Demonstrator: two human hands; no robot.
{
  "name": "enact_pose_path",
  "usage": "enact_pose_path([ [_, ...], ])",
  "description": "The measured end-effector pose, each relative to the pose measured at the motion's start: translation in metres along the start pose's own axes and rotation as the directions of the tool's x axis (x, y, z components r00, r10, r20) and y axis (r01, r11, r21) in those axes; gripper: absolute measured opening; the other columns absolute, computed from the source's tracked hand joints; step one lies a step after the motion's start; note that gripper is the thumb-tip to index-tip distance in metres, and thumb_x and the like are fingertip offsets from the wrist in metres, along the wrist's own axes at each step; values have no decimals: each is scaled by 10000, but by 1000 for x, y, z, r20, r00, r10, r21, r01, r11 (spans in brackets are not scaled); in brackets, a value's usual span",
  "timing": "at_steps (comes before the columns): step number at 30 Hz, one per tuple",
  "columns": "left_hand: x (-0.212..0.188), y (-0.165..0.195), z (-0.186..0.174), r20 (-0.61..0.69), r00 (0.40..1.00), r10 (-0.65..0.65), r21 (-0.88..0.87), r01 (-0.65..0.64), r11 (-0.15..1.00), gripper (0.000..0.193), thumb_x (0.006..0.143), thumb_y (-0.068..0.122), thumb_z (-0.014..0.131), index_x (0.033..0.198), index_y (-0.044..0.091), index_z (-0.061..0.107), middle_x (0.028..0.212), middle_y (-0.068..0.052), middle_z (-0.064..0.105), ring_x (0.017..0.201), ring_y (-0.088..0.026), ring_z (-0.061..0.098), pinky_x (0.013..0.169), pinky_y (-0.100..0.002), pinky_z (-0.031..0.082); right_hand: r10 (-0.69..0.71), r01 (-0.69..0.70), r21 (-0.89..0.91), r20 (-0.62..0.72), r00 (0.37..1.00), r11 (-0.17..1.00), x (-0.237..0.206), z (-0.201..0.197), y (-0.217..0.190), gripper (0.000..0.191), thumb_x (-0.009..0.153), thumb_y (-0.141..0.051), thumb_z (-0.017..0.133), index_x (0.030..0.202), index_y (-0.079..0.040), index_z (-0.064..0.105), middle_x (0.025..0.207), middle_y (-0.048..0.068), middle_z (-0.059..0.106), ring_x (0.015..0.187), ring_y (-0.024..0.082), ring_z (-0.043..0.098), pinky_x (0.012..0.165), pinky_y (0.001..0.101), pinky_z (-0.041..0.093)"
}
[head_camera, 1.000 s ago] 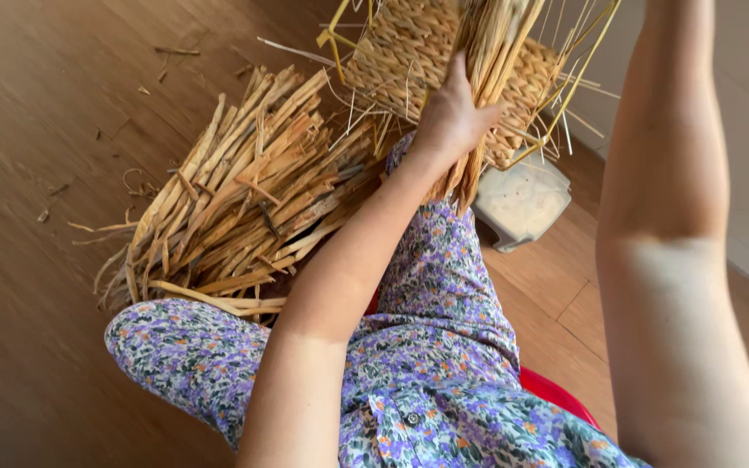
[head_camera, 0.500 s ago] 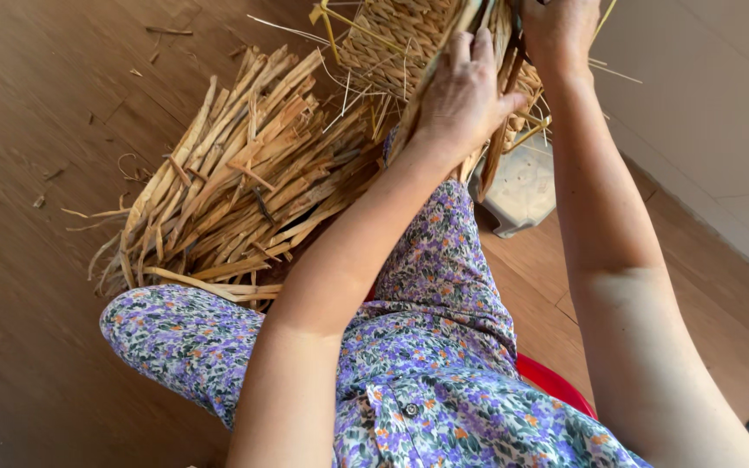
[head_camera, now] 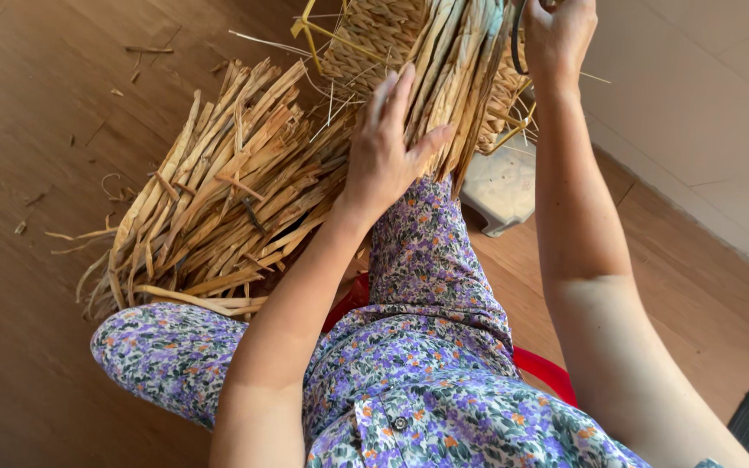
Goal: The person sits cross-legged on a small red stool and uses shears to trim the ends of dried plant strips. They repeatedly gather bundles of strips, align them, and cut the ends to a uniform length, placing the trimmed pieces back into a pile on the floor.
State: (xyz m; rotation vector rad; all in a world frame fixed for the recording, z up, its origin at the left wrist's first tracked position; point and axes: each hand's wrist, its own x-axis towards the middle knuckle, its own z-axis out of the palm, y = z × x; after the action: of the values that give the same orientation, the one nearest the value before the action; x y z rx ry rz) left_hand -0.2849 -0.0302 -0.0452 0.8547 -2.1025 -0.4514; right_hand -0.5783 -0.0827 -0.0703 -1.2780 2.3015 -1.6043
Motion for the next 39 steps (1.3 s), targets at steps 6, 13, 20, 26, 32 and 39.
enact_pose_path([
  [6, -39, 105, -102, 74, 983, 168, -642, -82, 762, 113, 1097, 145, 641, 1194, 133, 697, 1234, -22, 708, 1095, -129, 688, 958, -283, 597, -184, 80, 627, 103, 978, 775, -65, -44, -58, 425, 1127, -135, 834, 1393, -40, 516, 1029, 115, 723, 838, 122, 660, 727, 267, 524],
  [13, -75, 176, -189, 183, 860, 477, -983, 164, 81, 229, 1136, 284, 575, 1201, 97, 690, 1276, -47, 631, 1095, -137, 619, 953, -249, 527, -231, -177, 746, 409, 883, 642, -179, -58, -160, 367, 1087, -172, 792, 1303, -62, 517, 1055, 185, 781, 728, 99, 657, 638, 188, 464],
  [20, -115, 177, -203, 187, 898, 398, -979, 135, 156, 225, 1113, 252, 559, 1177, 74, 680, 1226, -74, 657, 1052, -160, 631, 916, -274, 534, -361, -371, 738, 624, 693, 564, -249, -27, -197, 429, 981, -134, 809, 1306, -79, 536, 1080, 151, 750, 871, 101, 667, 743, 207, 506],
  [26, -134, 170, -221, 158, 926, 342, -975, 92, 203, 221, 1094, 225, 545, 1156, 54, 672, 1182, -97, 680, 1015, -180, 641, 885, -295, 541, -278, -457, 672, 693, 665, 583, -272, -19, -191, 419, 981, -138, 805, 1305, -69, 548, 1047, 148, 759, 777, 88, 635, 691, 206, 493],
  [32, -174, 106, -251, -83, 996, -44, -860, -50, 508, 218, 1074, 198, 531, 1136, 35, 663, 1139, -120, 702, 978, -200, 652, 854, -317, 548, -304, -383, 704, 642, 704, 598, -268, -19, -175, 428, 1063, -171, 808, 1380, -5, 574, 954, 149, 760, 620, 95, 593, 572, 194, 443],
  [39, -214, -33, -225, -258, 644, -720, -478, 563, 675, 83, 1038, 113, 711, 1104, 63, 717, 948, -49, 714, 791, -77, 610, 675, -207, 488, -266, -337, 634, 663, 699, 696, -273, -3, -171, 451, 1074, -229, 791, 1388, 30, 598, 843, 109, 727, 584, 87, 567, 536, 188, 398],
])
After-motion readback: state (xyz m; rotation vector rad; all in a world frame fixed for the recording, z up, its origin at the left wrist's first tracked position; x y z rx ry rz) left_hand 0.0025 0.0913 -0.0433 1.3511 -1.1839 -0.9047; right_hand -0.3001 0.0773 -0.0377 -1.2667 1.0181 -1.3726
